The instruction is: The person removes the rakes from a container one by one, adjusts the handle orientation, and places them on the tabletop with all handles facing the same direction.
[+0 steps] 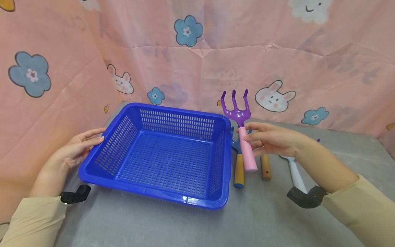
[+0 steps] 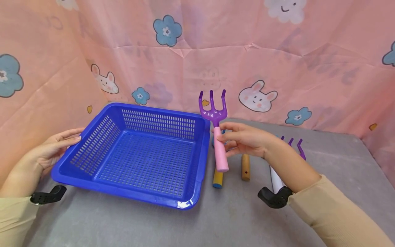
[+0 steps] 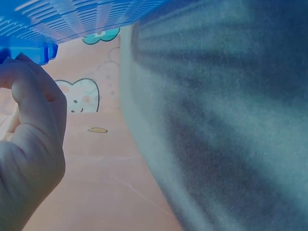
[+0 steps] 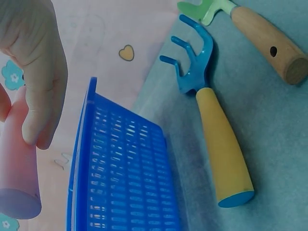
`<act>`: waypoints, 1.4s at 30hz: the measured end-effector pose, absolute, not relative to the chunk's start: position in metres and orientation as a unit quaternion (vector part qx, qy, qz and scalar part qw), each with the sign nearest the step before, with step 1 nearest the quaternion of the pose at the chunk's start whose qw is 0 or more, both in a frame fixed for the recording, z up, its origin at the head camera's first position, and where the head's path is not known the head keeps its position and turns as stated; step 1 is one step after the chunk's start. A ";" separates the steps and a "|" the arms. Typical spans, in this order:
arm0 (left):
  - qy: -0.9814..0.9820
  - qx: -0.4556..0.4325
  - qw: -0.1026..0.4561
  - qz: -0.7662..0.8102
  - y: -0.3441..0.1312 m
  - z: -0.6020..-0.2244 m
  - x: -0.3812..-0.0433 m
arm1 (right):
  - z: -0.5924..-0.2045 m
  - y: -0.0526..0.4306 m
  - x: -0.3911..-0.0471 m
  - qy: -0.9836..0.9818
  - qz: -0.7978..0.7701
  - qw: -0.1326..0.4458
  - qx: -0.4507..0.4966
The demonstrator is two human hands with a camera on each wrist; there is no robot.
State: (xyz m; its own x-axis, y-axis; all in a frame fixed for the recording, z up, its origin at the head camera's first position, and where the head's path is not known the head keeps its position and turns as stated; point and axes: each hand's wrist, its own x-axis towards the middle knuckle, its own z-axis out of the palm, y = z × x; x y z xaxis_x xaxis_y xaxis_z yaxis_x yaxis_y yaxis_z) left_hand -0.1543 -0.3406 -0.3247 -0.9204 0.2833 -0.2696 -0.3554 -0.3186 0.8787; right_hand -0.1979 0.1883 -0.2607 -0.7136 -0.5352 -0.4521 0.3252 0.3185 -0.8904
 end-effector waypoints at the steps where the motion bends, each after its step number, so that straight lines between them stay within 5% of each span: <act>1: 0.551 -0.035 0.196 0.810 -0.341 -0.325 -0.154 | -0.261 0.189 -0.198 0.722 -0.579 0.373 -0.073; 42: 0.559 -0.029 0.195 0.805 -0.342 -0.325 -0.155 | -0.273 0.228 -0.200 0.731 -0.578 0.358 -0.062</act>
